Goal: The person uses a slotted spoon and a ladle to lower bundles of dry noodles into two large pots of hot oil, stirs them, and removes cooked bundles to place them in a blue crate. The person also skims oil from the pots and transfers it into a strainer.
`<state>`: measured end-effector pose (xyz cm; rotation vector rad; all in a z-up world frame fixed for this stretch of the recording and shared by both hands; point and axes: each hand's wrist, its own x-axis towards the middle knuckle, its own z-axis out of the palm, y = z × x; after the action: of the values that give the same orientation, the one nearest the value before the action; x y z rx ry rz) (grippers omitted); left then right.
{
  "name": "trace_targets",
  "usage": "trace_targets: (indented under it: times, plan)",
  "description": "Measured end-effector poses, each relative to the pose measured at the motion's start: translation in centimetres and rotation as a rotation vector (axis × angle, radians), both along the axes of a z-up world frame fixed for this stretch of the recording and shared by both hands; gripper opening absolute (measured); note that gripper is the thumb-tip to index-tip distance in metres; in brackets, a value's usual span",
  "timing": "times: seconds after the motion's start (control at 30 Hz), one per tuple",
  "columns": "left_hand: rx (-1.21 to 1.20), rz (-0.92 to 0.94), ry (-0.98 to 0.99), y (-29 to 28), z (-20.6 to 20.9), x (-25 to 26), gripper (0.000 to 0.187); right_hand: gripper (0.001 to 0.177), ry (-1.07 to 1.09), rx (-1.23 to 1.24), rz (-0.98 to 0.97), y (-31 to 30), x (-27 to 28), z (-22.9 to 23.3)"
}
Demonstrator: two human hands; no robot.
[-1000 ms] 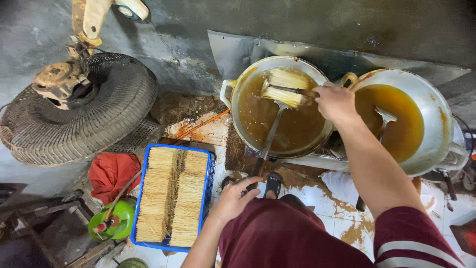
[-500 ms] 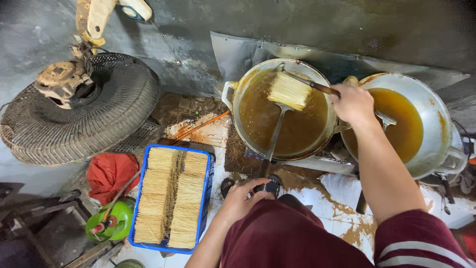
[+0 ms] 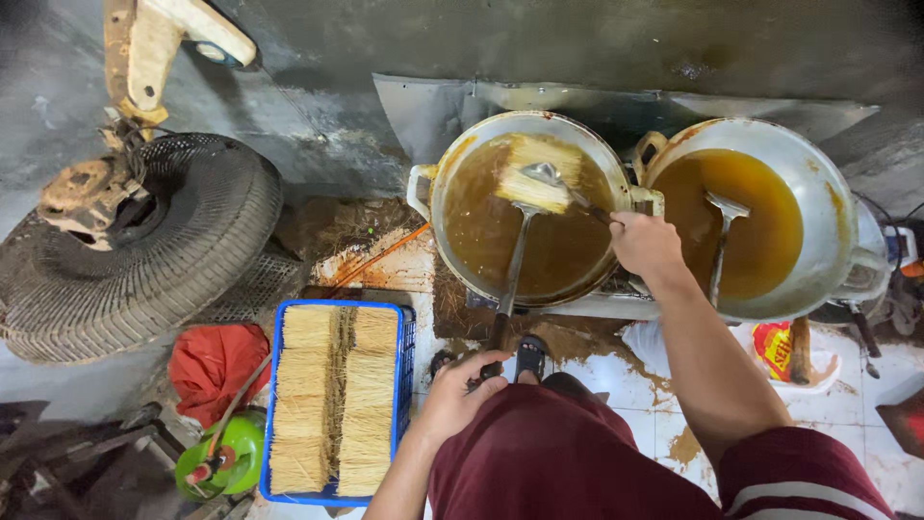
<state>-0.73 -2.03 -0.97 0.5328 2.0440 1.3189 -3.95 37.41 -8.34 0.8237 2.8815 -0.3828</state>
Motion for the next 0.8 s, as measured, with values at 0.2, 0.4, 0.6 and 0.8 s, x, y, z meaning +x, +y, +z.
trace_targets:
  times: [0.2,0.4,0.6,0.8]
  plan:
    - [-0.04,0.007,-0.022,-0.1,-0.8,0.0,0.035,0.029,0.224,-0.059,-0.021,-0.2,1.9,0.9]
    - [-0.047,0.018,0.005,-0.1,-0.9,0.3,0.035,0.029,0.127,-0.02,0.042,-1.3,1.8,1.0]
    - [0.007,0.036,-0.027,-0.2,-1.7,0.7,0.034,0.029,0.171,-0.003,-0.033,0.0,-1.1,1.1]
    - [0.003,0.058,-0.035,-0.5,-2.4,1.3,0.034,0.032,0.079,-0.16,-0.16,0.7,-1.6,3.8]
